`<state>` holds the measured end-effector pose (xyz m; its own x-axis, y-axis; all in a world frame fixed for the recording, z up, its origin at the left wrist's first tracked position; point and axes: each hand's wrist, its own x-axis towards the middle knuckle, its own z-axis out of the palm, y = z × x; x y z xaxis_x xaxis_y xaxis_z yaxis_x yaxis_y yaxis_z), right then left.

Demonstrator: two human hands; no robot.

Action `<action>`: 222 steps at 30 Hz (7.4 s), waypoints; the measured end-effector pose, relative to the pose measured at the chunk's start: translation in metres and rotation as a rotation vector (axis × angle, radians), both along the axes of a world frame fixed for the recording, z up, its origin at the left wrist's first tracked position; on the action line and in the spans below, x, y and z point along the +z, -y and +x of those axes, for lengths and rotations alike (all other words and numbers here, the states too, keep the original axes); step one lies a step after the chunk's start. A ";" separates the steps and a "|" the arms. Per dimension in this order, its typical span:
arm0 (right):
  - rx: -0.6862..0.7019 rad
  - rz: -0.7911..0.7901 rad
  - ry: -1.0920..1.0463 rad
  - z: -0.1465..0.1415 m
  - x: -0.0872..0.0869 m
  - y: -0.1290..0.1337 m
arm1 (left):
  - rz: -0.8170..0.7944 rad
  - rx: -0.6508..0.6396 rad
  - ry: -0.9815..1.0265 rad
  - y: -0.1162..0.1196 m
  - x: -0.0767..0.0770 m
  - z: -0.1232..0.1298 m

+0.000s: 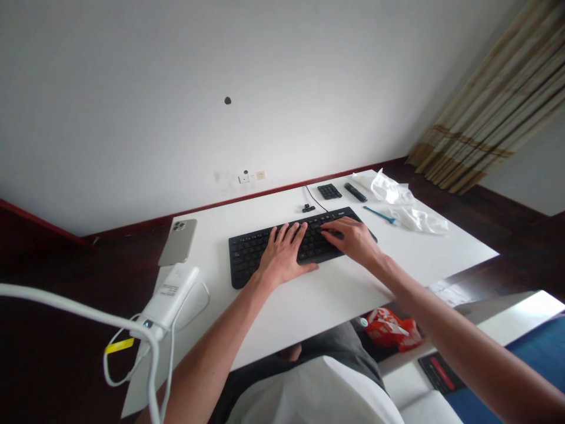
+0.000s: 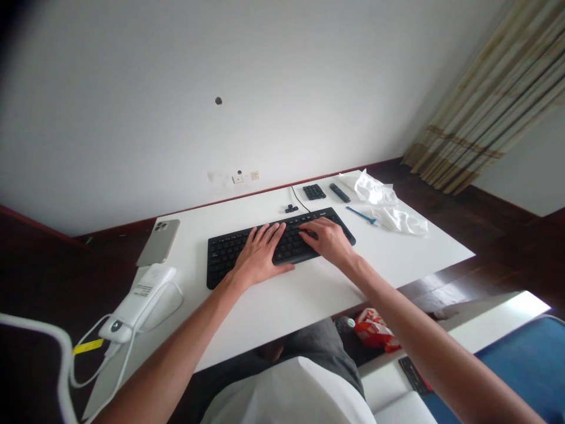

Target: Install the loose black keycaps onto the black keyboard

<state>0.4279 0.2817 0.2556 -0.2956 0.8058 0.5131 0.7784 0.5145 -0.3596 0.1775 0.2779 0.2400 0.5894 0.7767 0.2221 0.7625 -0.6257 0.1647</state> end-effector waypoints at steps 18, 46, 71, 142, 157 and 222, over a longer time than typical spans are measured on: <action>-0.144 0.011 -0.128 0.080 -0.025 -0.021 | 0.010 -0.039 -0.056 -0.004 0.002 0.002; -0.164 0.020 -0.139 0.081 -0.024 -0.021 | 0.029 0.080 -0.067 0.011 0.001 -0.001; -0.174 0.085 -0.128 0.080 -0.022 -0.022 | 0.210 0.468 0.013 0.094 -0.008 -0.047; 0.151 -0.092 -0.107 0.058 -0.013 -0.010 | 0.093 0.503 0.106 0.084 -0.010 -0.042; 0.153 -0.042 -0.073 0.055 -0.017 -0.008 | 0.116 0.495 0.107 0.082 -0.008 -0.042; 0.259 -0.067 0.090 0.023 0.003 -0.138 | 0.185 0.485 0.140 0.085 -0.014 -0.048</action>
